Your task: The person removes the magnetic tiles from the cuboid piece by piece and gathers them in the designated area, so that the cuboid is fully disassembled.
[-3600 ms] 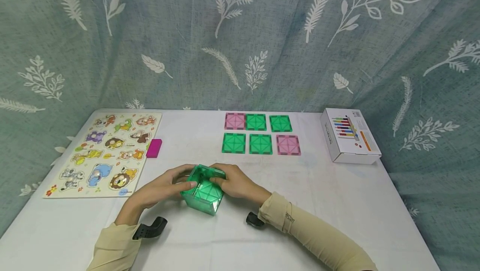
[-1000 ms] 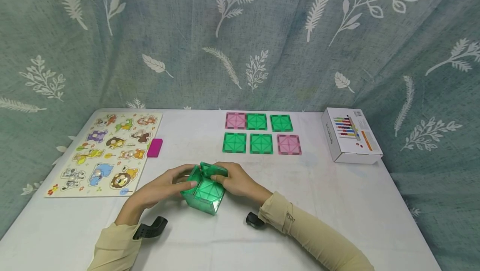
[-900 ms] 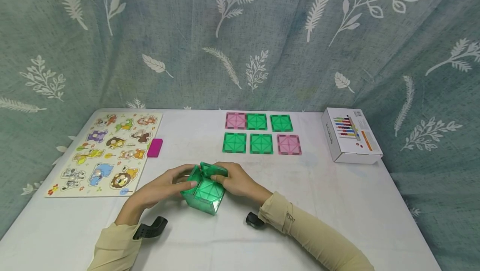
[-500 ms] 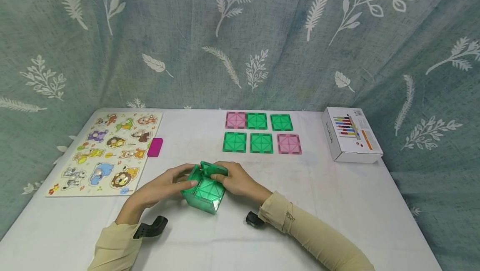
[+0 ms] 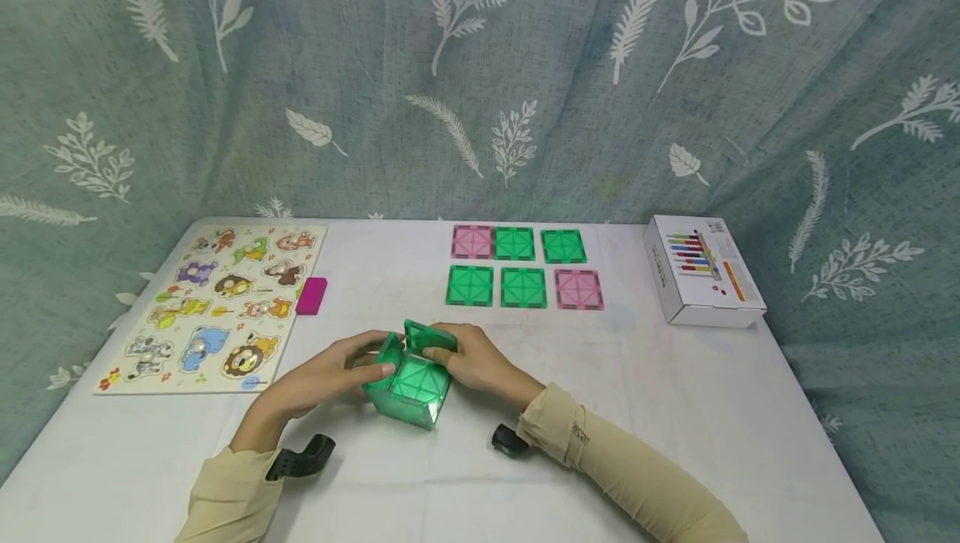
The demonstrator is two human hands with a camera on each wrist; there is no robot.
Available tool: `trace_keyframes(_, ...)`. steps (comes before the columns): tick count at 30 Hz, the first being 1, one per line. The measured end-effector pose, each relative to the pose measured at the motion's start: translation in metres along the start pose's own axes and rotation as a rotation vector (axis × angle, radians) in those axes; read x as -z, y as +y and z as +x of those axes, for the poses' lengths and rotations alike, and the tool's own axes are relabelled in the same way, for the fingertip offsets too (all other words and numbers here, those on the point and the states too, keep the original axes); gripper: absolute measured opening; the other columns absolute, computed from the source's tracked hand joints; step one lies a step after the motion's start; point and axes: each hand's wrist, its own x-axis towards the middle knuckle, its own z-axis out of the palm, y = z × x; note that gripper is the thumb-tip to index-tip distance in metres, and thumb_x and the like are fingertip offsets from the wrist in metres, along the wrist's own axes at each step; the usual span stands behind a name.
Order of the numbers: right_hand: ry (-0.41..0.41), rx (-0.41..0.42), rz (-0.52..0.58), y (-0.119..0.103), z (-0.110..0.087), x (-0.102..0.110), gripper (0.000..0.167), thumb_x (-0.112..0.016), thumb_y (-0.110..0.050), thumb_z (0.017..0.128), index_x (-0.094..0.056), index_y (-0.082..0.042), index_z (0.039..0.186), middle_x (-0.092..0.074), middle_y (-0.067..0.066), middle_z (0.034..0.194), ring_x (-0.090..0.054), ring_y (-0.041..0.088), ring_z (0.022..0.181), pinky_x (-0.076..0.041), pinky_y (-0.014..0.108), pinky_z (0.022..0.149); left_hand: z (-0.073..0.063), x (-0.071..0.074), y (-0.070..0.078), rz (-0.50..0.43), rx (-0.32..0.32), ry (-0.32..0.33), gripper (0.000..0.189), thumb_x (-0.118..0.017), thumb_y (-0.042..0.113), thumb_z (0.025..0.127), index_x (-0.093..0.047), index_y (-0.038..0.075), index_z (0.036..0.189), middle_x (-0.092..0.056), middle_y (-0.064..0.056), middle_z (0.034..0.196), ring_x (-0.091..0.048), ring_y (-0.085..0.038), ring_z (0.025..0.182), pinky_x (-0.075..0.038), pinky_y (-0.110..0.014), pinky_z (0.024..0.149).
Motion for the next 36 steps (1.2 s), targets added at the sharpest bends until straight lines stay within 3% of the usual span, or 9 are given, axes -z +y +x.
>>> trace_keyframes(3, 0.005, 0.001, -0.001, 0.0, 0.0, 0.0, 0.015, -0.06, -0.022, 0.101, -0.071, -0.016, 0.11, -0.068, -0.003, 0.093, -0.054, 0.009, 0.084, -0.045, 0.026, 0.079, -0.001, 0.0, 0.001, 0.0, 0.004, -0.003, 0.069, -0.059, 0.035, 0.101, -0.031, 0.002, 0.155, -0.035, -0.027, 0.158, -0.033, -0.054, 0.145, -0.047, -0.058, 0.105)
trace_keyframes(11, 0.03, -0.008, -0.003, -0.001, 0.001, 0.002, 0.021, -0.062, -0.023, 0.1, -0.071, -0.015, 0.117, -0.074, 0.001, 0.111, -0.06, 0.01, 0.094, -0.051, 0.033, 0.09, -0.004, 0.001, 0.003, 0.026, 0.013, -0.003, 0.069, -0.059, 0.036, 0.101, -0.031, 0.003, 0.155, -0.036, -0.025, 0.159, -0.035, -0.052, 0.145, -0.04, -0.064, 0.11)
trace_keyframes(16, 0.055, -0.052, 0.003, 0.004, 0.001, 0.005, 0.033, -0.066, -0.026, 0.097, -0.067, -0.012, 0.128, -0.07, 0.005, 0.127, -0.063, 0.019, 0.118, -0.049, 0.043, 0.104, -0.005, 0.001, 0.002, 0.001, 0.016, -0.03, 0.067, -0.06, 0.034, 0.1, -0.033, 0.004, 0.154, -0.039, -0.025, 0.157, -0.039, -0.05, 0.143, -0.049, -0.055, 0.104)
trace_keyframes(21, 0.091, -0.114, 0.026, 0.008, -0.001, 0.011, 0.055, -0.071, -0.027, 0.094, -0.055, -0.01, 0.143, -0.057, 0.01, 0.147, -0.049, 0.031, 0.141, -0.038, 0.052, 0.117, -0.007, 0.002, 0.001, -0.015, 0.0, -0.055, 0.062, -0.059, 0.031, 0.101, -0.036, 0.006, 0.153, -0.043, -0.024, 0.155, -0.044, -0.047, 0.14, -0.053, -0.048, 0.098)
trace_keyframes(30, 0.086, -0.148, -0.003, 0.013, -0.003, 0.02, 0.06, -0.079, -0.029, 0.087, -0.058, -0.017, 0.141, -0.054, 0.009, 0.15, -0.046, 0.032, 0.143, -0.037, 0.055, 0.117, -0.006, 0.003, 0.001, -0.018, -0.029, -0.074, 0.061, -0.058, 0.03, 0.101, -0.037, 0.004, 0.152, -0.04, -0.023, 0.157, -0.042, -0.049, 0.141, -0.054, -0.047, 0.097)
trace_keyframes(36, 0.076, -0.151, 0.014, 0.017, -0.003, 0.027, 0.058, -0.083, -0.026, 0.083, -0.062, -0.022, 0.138, -0.057, 0.005, 0.148, -0.048, 0.03, 0.141, -0.038, 0.056, 0.116, -0.009, 0.004, 0.0, 0.001, -0.025, -0.061, 0.06, -0.059, 0.03, 0.101, -0.038, 0.005, 0.152, -0.041, -0.022, 0.157, -0.041, -0.049, 0.143, -0.049, -0.054, 0.104)
